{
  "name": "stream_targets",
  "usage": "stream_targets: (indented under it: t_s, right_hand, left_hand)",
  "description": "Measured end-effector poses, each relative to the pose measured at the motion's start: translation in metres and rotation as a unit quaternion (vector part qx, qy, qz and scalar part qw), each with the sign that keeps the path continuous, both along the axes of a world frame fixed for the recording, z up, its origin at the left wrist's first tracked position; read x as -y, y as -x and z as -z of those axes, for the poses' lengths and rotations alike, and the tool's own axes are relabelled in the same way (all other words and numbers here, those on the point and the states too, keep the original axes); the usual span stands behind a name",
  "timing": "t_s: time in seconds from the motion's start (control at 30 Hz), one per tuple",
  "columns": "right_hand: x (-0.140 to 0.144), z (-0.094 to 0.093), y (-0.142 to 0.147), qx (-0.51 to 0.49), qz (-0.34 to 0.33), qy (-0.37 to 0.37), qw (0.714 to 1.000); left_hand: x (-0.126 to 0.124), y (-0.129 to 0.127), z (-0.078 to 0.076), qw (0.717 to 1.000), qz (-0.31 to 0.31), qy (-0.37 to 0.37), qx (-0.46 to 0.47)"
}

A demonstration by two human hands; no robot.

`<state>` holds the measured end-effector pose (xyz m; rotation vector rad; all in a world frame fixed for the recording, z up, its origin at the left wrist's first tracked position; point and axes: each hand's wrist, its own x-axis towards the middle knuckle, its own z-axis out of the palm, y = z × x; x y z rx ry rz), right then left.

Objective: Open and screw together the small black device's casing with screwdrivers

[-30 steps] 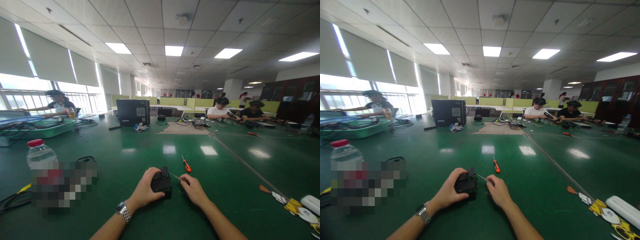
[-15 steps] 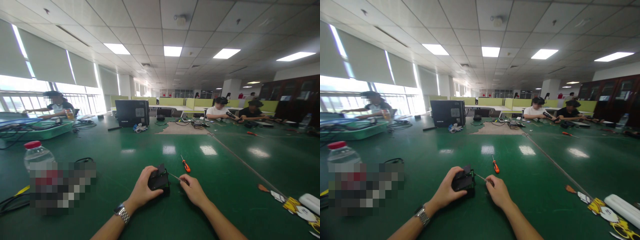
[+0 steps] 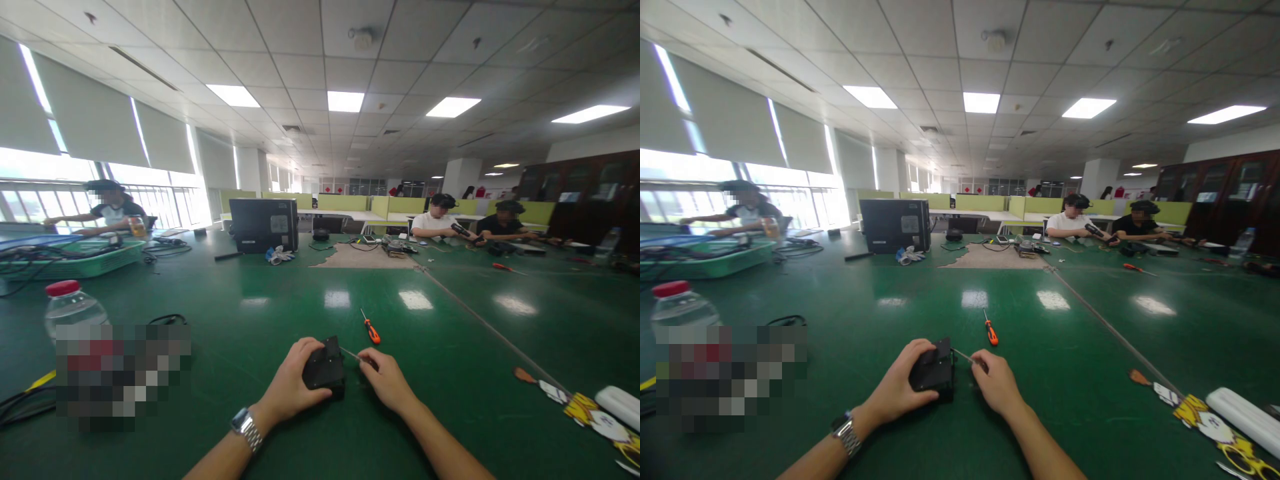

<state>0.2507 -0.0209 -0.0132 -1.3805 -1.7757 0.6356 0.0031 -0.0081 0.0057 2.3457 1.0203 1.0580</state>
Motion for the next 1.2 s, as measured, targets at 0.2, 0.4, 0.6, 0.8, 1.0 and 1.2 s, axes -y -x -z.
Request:
stream_targets:
  t_s: [0.2,0.4,0.6,0.8,1.0,1.2]
  right_hand:
    - [-0.0005,0.0014,-0.0002,0.000,0.002,-0.002,1.000]
    - [-0.0004,0.0026,-0.0002,-0.006,0.001,-0.002,1.000]
    - [-0.0001,0.0020,-0.0005,-0.006,0.002,-0.004,1.000]
    - [-0.0015,0.0035,-0.0005,-0.005,-0.001,-0.008,1.000]
    - [-0.0020,0.0051,-0.0003,-0.007,0.002,-0.006,1.000]
    - [-0.0013,0.0041,-0.0003,-0.003,0.001,-0.009,1.000]
  left_hand:
    - [-0.0041,0.0072,-0.0010,0.999,-0.025,-0.031,0.014]
    - [-0.0059,0.0089,-0.0010,0.998,-0.030,-0.043,0.021]
    - [-0.0060,0.0088,-0.0017,0.998,-0.034,-0.042,0.021]
    - [-0.0064,0.0096,-0.0027,0.999,-0.030,-0.028,0.004]
    - [-0.0068,0.0108,-0.0011,0.999,-0.032,-0.036,0.006]
    - [-0.0068,0.0108,-0.0020,0.999,-0.034,-0.035,0.001]
